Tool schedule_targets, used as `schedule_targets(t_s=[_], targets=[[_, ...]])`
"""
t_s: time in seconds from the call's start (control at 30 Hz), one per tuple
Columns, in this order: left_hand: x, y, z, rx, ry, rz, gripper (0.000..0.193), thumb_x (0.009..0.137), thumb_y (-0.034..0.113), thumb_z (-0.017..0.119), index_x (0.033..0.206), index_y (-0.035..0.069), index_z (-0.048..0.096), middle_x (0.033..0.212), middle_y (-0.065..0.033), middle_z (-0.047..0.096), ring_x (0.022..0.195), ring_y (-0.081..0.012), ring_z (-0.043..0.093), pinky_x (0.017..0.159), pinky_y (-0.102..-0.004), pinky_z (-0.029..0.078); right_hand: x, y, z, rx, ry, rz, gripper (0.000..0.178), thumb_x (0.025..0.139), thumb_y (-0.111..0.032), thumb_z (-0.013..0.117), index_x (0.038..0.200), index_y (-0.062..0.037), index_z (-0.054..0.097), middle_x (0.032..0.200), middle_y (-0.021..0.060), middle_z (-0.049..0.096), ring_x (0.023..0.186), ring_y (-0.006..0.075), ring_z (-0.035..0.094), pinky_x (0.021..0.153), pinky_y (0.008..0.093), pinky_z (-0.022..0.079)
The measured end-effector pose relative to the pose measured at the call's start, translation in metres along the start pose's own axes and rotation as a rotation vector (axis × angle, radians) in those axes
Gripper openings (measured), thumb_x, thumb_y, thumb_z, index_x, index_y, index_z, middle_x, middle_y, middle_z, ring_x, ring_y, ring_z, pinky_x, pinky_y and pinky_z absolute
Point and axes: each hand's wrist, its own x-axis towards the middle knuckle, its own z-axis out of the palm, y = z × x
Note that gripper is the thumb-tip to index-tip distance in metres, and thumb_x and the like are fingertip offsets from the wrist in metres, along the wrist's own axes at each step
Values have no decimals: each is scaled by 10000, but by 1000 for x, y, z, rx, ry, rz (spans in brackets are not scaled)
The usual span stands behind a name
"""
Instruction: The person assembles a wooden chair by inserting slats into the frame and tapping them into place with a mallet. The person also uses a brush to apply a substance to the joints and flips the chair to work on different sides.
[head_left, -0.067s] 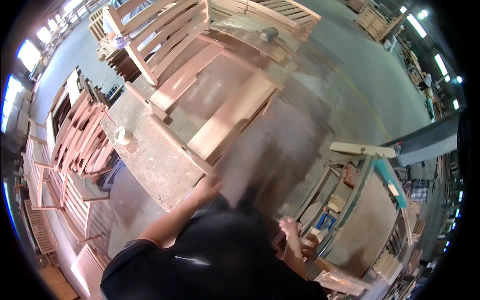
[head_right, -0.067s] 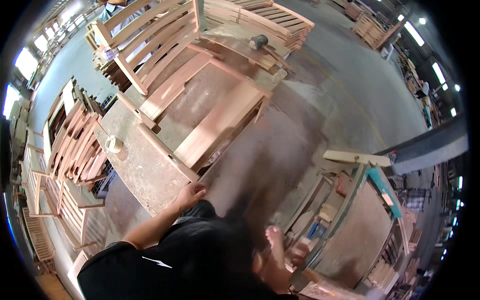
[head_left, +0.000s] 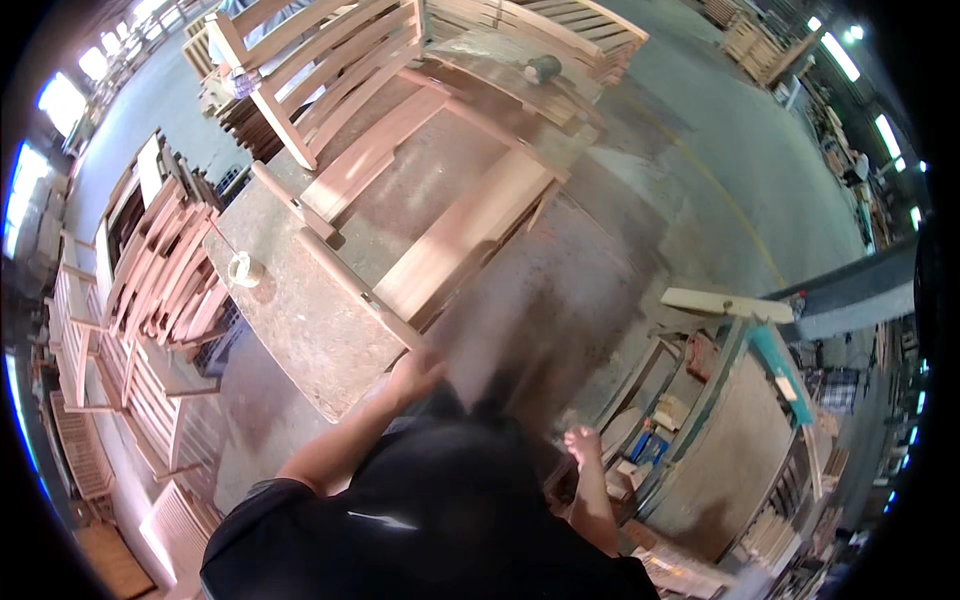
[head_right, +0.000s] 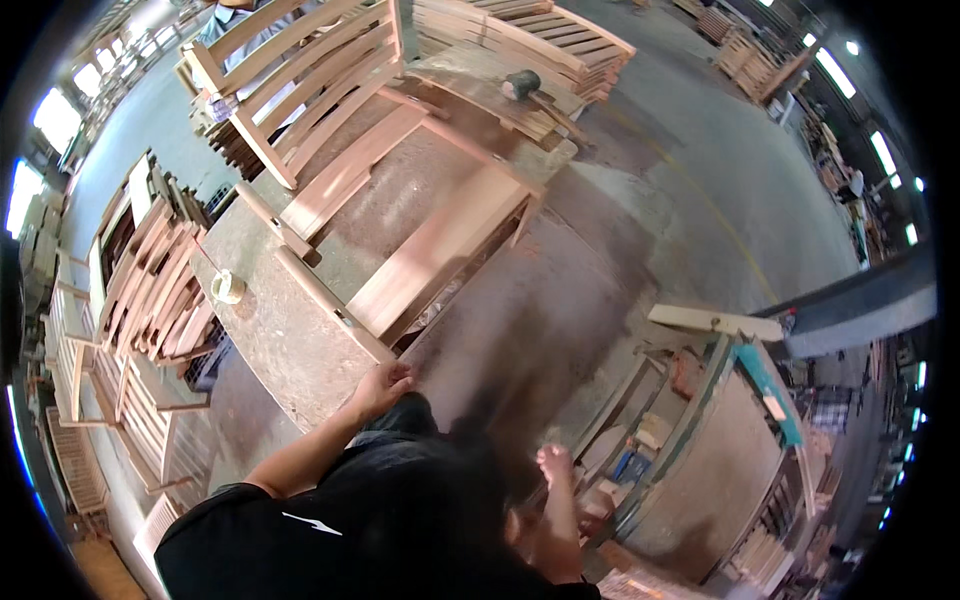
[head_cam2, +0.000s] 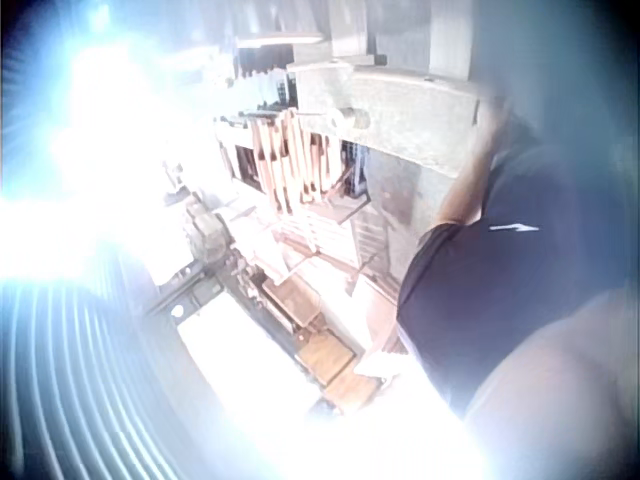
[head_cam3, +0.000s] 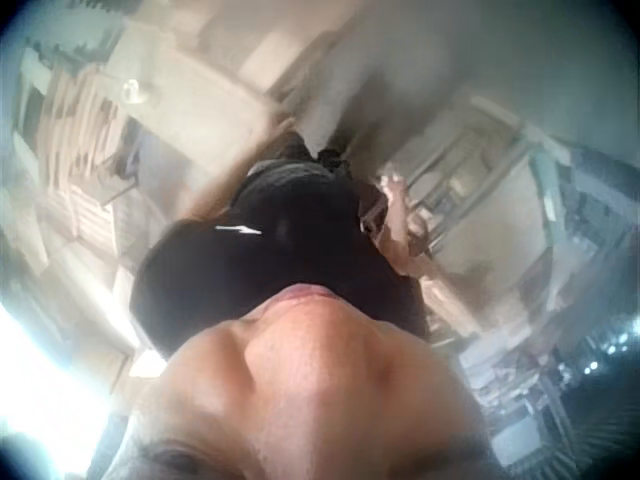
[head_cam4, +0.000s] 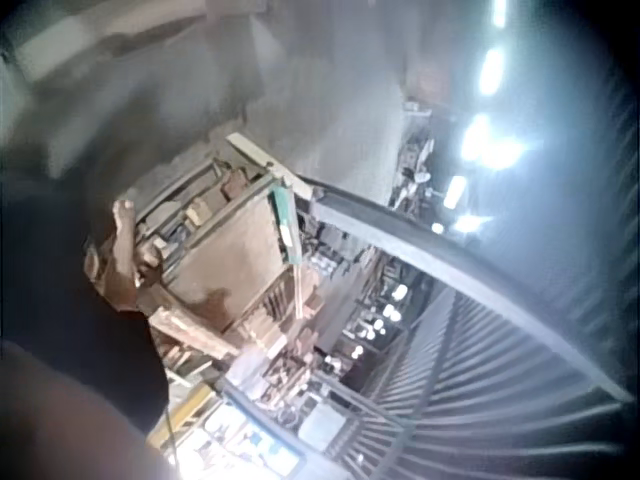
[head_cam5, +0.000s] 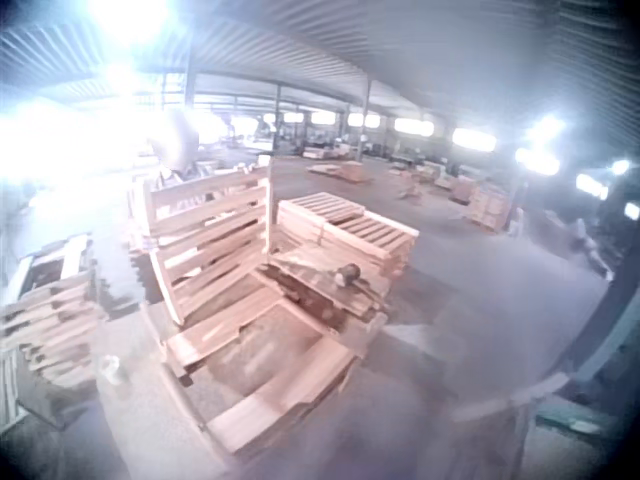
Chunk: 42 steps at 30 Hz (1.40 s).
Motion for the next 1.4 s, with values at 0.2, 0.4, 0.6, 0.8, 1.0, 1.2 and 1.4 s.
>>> schedule_targets(t_s=[0.2,0.4,0.6,0.8,1.0,1.2,1.4], targets=[[71,49,25,-55,138,-68,542,945,186,690,1378,-70,489,1085,-188,698,957,-234,698,829,-346,569,127,-199,-28,39,-160,-300,164,965,-151,628,1045,-8,623,785,3,570,616,78,505,490,197,338],[200,-22,79,-896,91,-91,519,960,263,667,1299,-90,497,1012,-179,672,831,-262,674,763,-365,570,164,-326,73,-287,-202,-445,332,982,-208,640,1236,6,622,918,81,706,735,124,641,618,248,521],[282,69,44,-1766,380,-658,314,1053,318,473,1208,55,544,991,-132,619,760,-229,584,593,-344,541,200,-381,95,-909,-224,-828,397,962,-202,655,1296,11,619,988,71,707,822,141,645,737,290,543],[305,59,46,-1945,653,-752,459,1044,381,481,1301,1,479,1133,-230,608,917,-293,672,718,-357,632,236,-449,97,-733,-255,-417,347,940,-170,656,1239,7,649,950,52,703,803,128,635,695,287,516],[310,42,49,-1785,853,-700,308,1001,264,566,1126,-17,583,1064,-178,649,957,-308,674,855,-369,602,308,-517,130,-744,-279,-498,292,927,-176,664,1171,-16,669,861,27,691,756,131,633,669,295,515],[308,72,51,-1818,1097,-691,316,930,157,648,1118,-70,534,1019,-202,614,874,-325,687,649,-354,607,363,-578,152,-962,-286,-754,335,859,-225,742,1115,-17,685,908,81,725,802,155,678,714,306,540],[313,125,53,-1801,1204,-677,243,949,144,616,1075,-37,514,945,-172,637,878,-307,700,640,-329,593,395,-627,163,-1123,-522,-562,319,826,-315,778,931,-17,728,817,88,732,703,166,680,669,337,548]])
